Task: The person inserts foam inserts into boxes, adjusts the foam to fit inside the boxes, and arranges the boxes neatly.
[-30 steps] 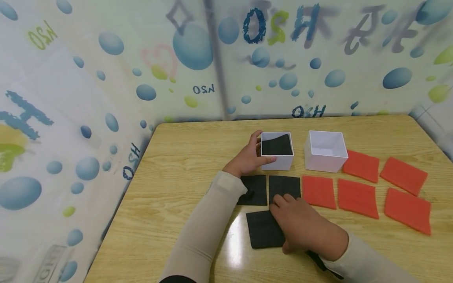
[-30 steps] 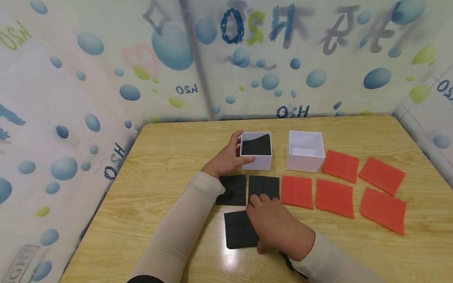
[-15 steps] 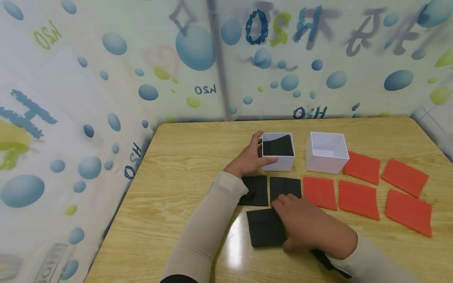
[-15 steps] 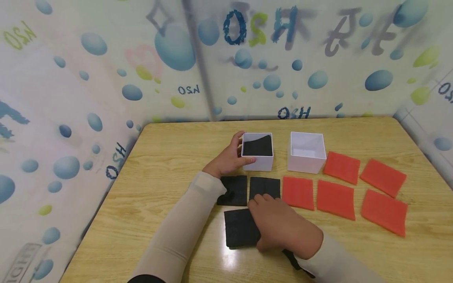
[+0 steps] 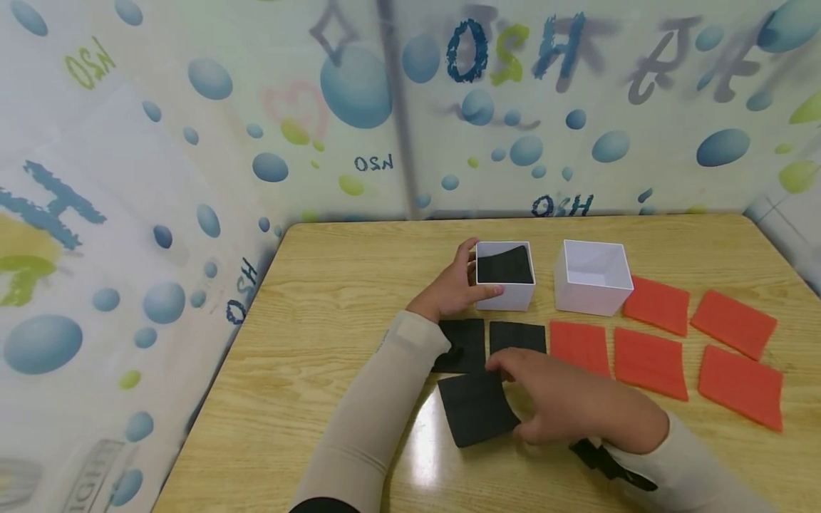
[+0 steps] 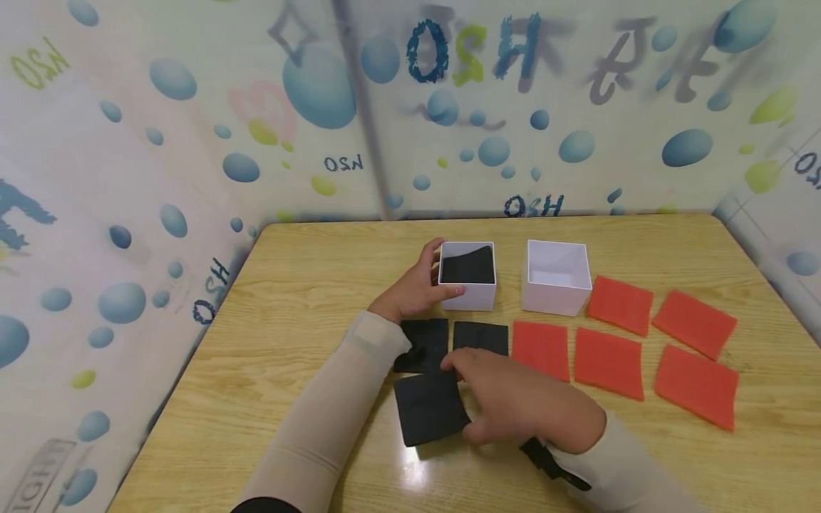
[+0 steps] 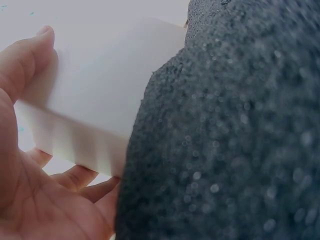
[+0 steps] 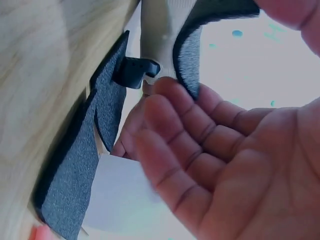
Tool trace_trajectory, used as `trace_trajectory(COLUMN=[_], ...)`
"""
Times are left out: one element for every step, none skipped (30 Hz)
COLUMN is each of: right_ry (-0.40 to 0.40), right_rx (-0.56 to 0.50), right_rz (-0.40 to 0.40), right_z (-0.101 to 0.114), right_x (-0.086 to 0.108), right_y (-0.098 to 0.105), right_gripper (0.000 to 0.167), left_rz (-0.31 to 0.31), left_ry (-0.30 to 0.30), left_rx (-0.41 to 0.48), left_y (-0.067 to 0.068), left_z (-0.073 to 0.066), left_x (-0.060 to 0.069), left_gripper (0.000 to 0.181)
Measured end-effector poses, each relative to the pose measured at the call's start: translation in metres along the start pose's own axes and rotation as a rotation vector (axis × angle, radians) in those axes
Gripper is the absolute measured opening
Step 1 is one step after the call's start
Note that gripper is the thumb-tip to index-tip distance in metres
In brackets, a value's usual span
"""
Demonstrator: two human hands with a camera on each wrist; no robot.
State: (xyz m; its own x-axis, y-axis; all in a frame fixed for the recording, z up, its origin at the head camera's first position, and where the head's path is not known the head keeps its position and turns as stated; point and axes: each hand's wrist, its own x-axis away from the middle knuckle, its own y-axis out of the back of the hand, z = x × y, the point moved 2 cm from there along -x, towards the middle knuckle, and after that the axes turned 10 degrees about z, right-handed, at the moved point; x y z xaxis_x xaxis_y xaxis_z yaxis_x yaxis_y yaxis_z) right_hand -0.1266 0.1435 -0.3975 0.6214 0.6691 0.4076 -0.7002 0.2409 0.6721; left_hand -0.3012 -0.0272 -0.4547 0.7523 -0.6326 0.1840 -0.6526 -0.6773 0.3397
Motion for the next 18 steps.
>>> trace_trajectory(right_ry=[0.021,0.043,0.06,0.078,0.091,0.108,0.122,0.128,0.132,0.138,0.14,0.147,0.152,0.158,0.162,0.167,0.171,0.178], right_rx=[-0.017,-0.034,-0.042,-0.054,-0.068,-0.078,-0.087,-0.091,-0.093,-0.103,-0.108,-0.114,-0.118,-0.125,-0.123,-0.12,-0.112,-0.1], right_rz=[-0.005,-0.012,-0.023,-0.035,-0.049,-0.065,-0.081,-0.098,-0.115,-0.13,-0.145,-0.161,-0.179,-0.197,-0.217,-0.239,-0.263,-0.287], right_z=[-0.001,-0.001,-0.002,-0.002,-0.002,-0.003,-0.003,-0.003,-0.004,-0.004,-0.005,-0.006,-0.007,-0.008,-0.01,-0.011,-0.012,-0.014], right_x=[0.001,0.002,0.003,0.004,0.006,0.007,0.009,0.01,0.012,0.014,0.016,0.018,0.019,0.02,0.021,0.022,0.022,0.022], right_y=[0.001,0.003,0.005,0.006,0.008,0.01,0.012,0.015,0.017,0.019,0.021,0.023,0.024,0.026,0.027,0.028,0.03,0.031], right_gripper=[0.083,0.083,0.083,0.083,0.083,0.083,0.083,0.083,0.083,0.083,0.083,0.083,0.083,0.083,0.083,0.083,0.083,0.083], left_rz=[0.0,0.0,0.002,0.003,0.005,0.005,0.006,0.007,0.007,0.007,0.007,0.008,0.009,0.01,0.011,0.014,0.017,0.02], left_ry=[-0.001,-0.003,-0.003,-0.004,-0.005,-0.005,-0.006,-0.006,-0.006,-0.011,-0.014,-0.019,-0.027,-0.034,-0.041,-0.05,-0.058,-0.063], left_rx=[0.001,0.003,0.004,0.003,0.004,0.006,0.006,0.004,0.002,0.003,0.004,0.004,0.006,0.007,0.008,0.015,0.02,0.025], left_y=[0.0,0.0,0.0,0.0,0.0,0.0,0.001,0.0,0.0,0.0,0.0,0.0,0.0,0.0,0.0,0.0,0.0,0.0], left_z=[0.0,0.0,0.0,0.0,0.001,0.001,0.001,0.001,0.001,0.0,0.0,0.0,0.0,0.0,-0.001,-0.001,-0.001,-0.001], left_x=[0.0,0.0,0.001,0.001,0.001,0.001,0.001,0.001,0.001,0.001,0.0,0.0,-0.001,-0.001,-0.002,-0.002,-0.002,-0.002], left_gripper=[0.112,0.112,0.112,0.112,0.112,0.113,0.113,0.113,0.113,0.113,0.113,0.113,0.112,0.112,0.112,0.111,0.11,0.11])
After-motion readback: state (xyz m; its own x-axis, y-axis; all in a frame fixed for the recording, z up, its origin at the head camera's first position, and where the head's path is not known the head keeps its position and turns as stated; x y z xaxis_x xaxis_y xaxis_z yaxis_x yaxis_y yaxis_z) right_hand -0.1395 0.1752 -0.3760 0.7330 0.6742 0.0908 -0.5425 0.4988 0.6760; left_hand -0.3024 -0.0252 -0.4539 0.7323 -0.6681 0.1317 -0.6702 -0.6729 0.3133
